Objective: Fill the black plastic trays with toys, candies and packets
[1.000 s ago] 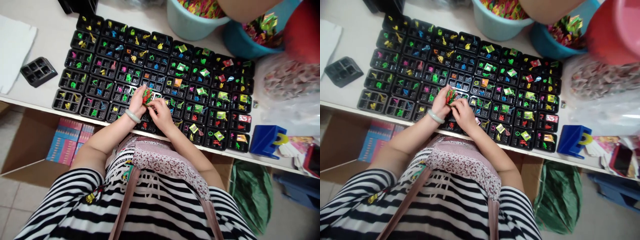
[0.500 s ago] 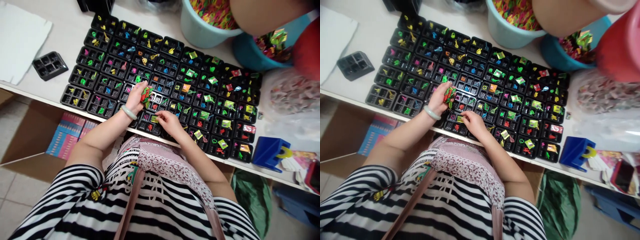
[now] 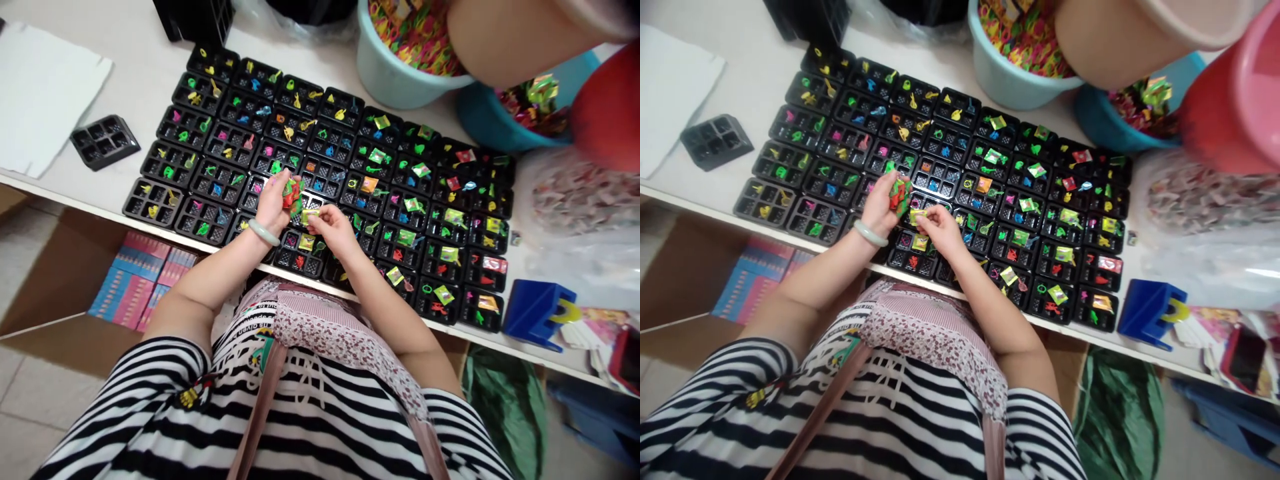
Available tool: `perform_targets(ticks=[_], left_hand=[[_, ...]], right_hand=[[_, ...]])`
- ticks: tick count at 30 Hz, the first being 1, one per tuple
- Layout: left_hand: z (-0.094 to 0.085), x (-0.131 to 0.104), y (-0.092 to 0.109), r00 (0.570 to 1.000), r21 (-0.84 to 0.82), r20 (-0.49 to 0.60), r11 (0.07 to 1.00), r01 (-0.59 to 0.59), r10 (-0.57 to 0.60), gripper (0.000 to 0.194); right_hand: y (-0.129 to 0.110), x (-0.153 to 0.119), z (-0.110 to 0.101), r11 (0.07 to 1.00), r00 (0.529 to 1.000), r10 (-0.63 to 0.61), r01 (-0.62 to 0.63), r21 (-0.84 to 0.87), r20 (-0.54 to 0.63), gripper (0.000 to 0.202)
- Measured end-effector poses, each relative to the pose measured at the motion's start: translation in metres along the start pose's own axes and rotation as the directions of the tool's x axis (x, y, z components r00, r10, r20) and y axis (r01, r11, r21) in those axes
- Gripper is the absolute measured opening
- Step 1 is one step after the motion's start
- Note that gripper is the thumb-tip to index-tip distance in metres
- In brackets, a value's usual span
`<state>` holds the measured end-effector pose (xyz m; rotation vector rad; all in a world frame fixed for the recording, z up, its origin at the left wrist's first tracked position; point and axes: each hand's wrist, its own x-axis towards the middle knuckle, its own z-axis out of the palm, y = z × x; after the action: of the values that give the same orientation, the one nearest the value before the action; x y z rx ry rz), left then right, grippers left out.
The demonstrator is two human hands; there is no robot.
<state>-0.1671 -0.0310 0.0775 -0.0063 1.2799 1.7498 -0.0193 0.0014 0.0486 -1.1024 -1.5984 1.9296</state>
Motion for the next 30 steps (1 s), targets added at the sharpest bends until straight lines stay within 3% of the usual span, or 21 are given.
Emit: perform_targets(ticks=[5,8,12,15,18,22,25,30], left_hand=[[-0.008,0.004,0.018,0.988,0.111,0.065,0.985,0.135,-0.142,0.016],[-0.008,0.002,0.023,0.983,0.125,0.056,0.978,0.166,-0.174,0.017],[-0.007,0.003,0.025,0.986,0.088,0.047,0.984,0.156,-0.16,0.022],[-0.007,0.006,0.026,0.989,0.066,0.052,0.989,0.135,-0.139,0.024],[-0.007,0.01,0.027,0.991,0.055,0.052,0.991,0.121,-0.124,0.026],[-0.006,0.016,0.029,0.992,0.044,0.048,0.992,0.118,-0.12,0.028],[-0.002,0.024,0.028,0.994,0.035,0.041,0.994,0.101,-0.102,0.03],[0.014,0.039,0.021,0.999,-0.008,0.027,1.0,0.018,-0.018,0.03]], right_hand=[[-0.006,0.003,-0.031,0.998,0.999,-0.004,0.002,-0.057,-0.043,0.047],[-0.008,0.014,-0.039,0.971,0.996,-0.057,0.041,-0.234,-0.063,0.029],[-0.015,0.032,-0.038,0.788,0.981,-0.181,0.105,-0.607,-0.065,0.01],[-0.018,0.039,-0.037,0.651,0.986,-0.164,0.096,-0.753,-0.016,0.011],[-0.018,0.04,-0.045,0.631,0.988,-0.153,0.115,-0.767,0.021,0.014],[-0.02,0.044,-0.063,0.724,0.996,-0.092,0.052,-0.687,-0.022,0.028],[-0.028,0.063,-0.069,0.764,0.986,-0.156,0.081,-0.641,-0.062,0.028],[-0.047,0.107,-0.06,0.663,0.96,-0.28,0.186,-0.725,-0.009,0.021]])
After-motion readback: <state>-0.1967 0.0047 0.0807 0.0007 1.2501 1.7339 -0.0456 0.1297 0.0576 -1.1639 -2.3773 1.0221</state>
